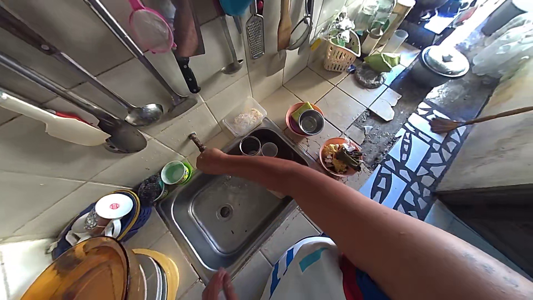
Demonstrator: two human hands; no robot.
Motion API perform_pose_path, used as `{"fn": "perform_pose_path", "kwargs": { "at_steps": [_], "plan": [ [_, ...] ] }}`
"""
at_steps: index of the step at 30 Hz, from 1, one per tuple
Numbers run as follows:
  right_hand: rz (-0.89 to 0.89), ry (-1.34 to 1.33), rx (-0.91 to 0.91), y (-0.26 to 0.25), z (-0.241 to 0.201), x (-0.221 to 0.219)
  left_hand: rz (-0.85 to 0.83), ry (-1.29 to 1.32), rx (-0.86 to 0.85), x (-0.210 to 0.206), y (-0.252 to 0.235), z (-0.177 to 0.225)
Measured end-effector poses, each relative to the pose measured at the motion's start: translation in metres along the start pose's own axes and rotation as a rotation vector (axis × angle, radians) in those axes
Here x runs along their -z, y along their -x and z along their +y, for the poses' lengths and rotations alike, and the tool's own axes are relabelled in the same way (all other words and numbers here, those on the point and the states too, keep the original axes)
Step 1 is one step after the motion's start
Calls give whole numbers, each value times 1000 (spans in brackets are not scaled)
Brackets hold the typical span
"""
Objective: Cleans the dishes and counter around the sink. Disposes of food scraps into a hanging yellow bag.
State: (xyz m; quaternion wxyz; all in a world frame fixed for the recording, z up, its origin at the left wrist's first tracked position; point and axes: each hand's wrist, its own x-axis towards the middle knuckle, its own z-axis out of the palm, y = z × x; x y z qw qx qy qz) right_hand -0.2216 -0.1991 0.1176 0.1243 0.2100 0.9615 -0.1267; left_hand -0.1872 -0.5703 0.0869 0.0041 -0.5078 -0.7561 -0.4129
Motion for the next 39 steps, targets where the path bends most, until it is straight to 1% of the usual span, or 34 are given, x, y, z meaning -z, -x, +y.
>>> {"fn": "perform_pose_path", "kwargs": {
  "at_steps": [3,5,7,8,9,11,13,14,15,16,17,18,20,21,22,23,24,25,27,29,31,32,34,36,38,39],
  "plan": [
    [14,-152,-103,3,-6,-2,-122,91,-44,-43,-14,5],
    [48,-269,-136,7,3,-10,-230,94,-77,-70,-21,11],
    [119,-298,-91,17,20,-25,-374,67,-81,-94,-25,20],
    [128,-278,-51,31,27,-28,-440,60,-72,-105,-27,25],
    [119,-270,-17,50,35,-30,-499,62,-59,-116,-28,30],
    [90,-345,17,101,52,-40,-623,93,-4,-133,-28,39],
    [106,-436,63,159,81,-66,-754,172,159,-152,-31,54],
    [148,-471,63,190,100,-75,-800,227,268,-164,-37,64],
    [216,-495,31,221,122,-82,-811,290,368,-178,-45,75],
    [284,-523,-40,252,146,-85,-792,358,439,-193,-56,89],
    [342,-566,-160,284,174,-85,-774,420,495,-209,-70,105],
    [361,-657,-310,316,203,-82,-759,468,533,-226,-87,122],
    [501,-762,-534,374,275,-93,-700,530,562,-265,-123,155],
    [554,-759,-643,402,309,-102,-651,547,585,-287,-138,168],
    [563,-737,-754,425,342,-114,-593,568,631,-309,-153,178],
    [531,-700,-841,446,377,-129,-536,594,694,-333,-170,186],
    [469,-656,-873,464,409,-144,-498,611,756,-356,-185,194],
    [399,-609,-838,478,432,-162,-471,606,812,-380,-198,197],
    [290,-504,-635,492,460,-196,-427,490,867,-425,-219,198],
    [187,-449,-455,495,463,-220,-372,292,892,-454,-226,194],
    [231,-380,-363,494,464,-233,-381,104,894,-466,-232,184],
    [266,-358,-339,496,468,-237,-403,55,897,-468,-233,182],
    [282,-368,-321,495,471,-236,-438,4,885,-466,-229,176],
    [289,-411,-327,481,462,-217,-419,-47,847,-459,-229,175],
    [331,-468,-278,464,437,-187,-343,-6,868,-451,-227,175],
    [378,-482,-211,454,418,-175,-292,48,908,-449,-224,173]
  ]
}}
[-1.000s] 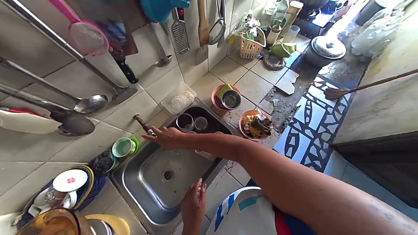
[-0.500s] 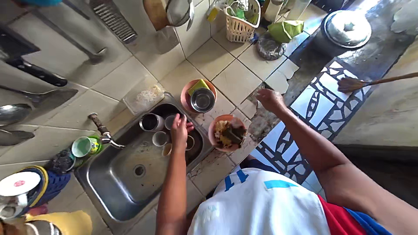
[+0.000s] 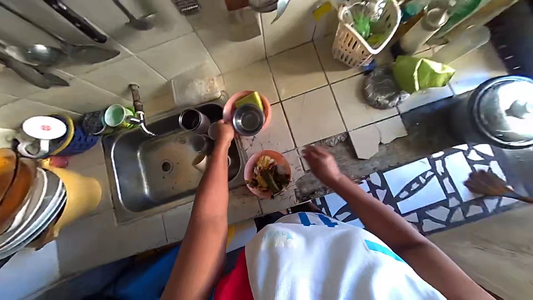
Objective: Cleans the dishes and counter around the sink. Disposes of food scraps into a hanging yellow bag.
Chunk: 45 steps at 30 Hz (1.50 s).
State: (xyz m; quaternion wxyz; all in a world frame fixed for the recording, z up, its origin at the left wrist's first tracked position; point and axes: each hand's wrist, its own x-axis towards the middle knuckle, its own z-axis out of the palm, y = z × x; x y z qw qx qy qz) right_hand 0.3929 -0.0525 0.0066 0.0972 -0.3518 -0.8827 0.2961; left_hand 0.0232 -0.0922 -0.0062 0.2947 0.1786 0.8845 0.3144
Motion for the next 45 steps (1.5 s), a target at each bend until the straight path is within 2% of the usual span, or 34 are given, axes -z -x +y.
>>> {"fn": "perform_pose_path", "kwargs": {
  "at_steps": [3,5,7,8,11,13,15,18,21,24,26,27,29,31,34,37,40,43,45],
  "plan": [
    [19,-13,358,-22,-60,-23,48,195,109,5,-4,-6],
    [-124,71,529,-35,-83,-41,45,335,151,8,-5,-7],
    [-361,130,474,-49,-97,-51,14,450,159,14,0,-7],
    [-416,124,427,-53,-100,-52,-15,481,165,18,8,-6],
    [-325,17,335,-51,-93,-39,-69,480,135,28,42,-9],
    [-316,-32,245,-46,-86,-22,-93,431,97,34,73,-32],
    [-222,-22,219,-40,-59,-10,-93,368,100,38,109,-63],
    [-72,29,101,-36,15,25,-129,329,180,31,157,-102],
    [111,123,-106,-41,106,100,-265,455,264,14,199,-121],
    [296,190,-431,-53,190,180,-298,637,331,-12,228,-111],
    [281,192,-623,-67,243,218,-275,722,366,-30,233,-94],
    [238,176,-663,-75,265,227,-243,748,376,-37,235,-88],
    [139,123,-666,-82,298,232,-180,787,418,-50,242,-92],
    [78,57,-628,-90,306,231,-149,813,438,-61,240,-104],
    [89,195,-566,-91,325,221,-155,860,464,-63,243,-97],
    [181,203,-558,-83,328,218,-126,924,453,-68,248,-92],
    [392,105,-497,-63,299,223,-86,991,445,-79,254,-86],
    [581,9,-229,-43,251,222,-68,1014,424,-89,260,-71],
    [574,-42,-54,-31,203,214,-65,1011,411,-100,262,-67]
  ]
}}
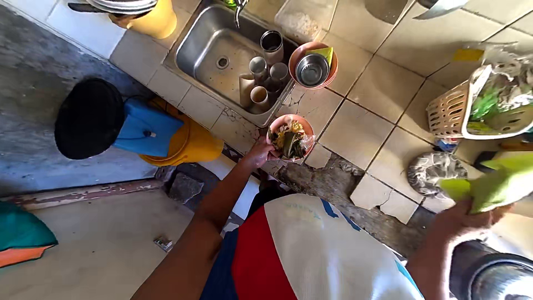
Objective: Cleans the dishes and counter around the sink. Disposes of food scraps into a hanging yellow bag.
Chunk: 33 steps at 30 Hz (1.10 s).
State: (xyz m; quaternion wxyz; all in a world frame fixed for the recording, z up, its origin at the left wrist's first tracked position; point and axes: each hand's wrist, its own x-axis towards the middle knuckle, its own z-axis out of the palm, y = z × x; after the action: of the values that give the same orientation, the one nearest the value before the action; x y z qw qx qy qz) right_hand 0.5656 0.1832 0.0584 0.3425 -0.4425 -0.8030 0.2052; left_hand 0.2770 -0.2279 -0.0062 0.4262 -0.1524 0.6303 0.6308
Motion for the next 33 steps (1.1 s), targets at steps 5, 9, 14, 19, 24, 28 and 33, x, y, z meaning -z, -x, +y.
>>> {"fn": "perform_pose_path", "kwargs": {
  "at_steps": [5,9,14,19,24,28,33],
  "plan": [
    [-420,-124,376,46,-125,-41,-49,4,38,-24,3,-2],
    [-979,125,672,84,-203,-105,-60,-11,62,-31,1,1],
    [-1314,373,659,105,-229,-159,-10,60,102,-30,0,8],
    [-1255,293,653,111,-208,-164,-67,-73,118,-33,3,24],
    [-1191,173,637,136,-204,-175,7,-195,96,-37,-8,27],
    [-1164,81,565,143,-201,-169,-8,-201,112,-50,-12,24],
    [-989,-11,614,144,-182,-157,-176,-211,131,-59,5,25]
  ]
}}
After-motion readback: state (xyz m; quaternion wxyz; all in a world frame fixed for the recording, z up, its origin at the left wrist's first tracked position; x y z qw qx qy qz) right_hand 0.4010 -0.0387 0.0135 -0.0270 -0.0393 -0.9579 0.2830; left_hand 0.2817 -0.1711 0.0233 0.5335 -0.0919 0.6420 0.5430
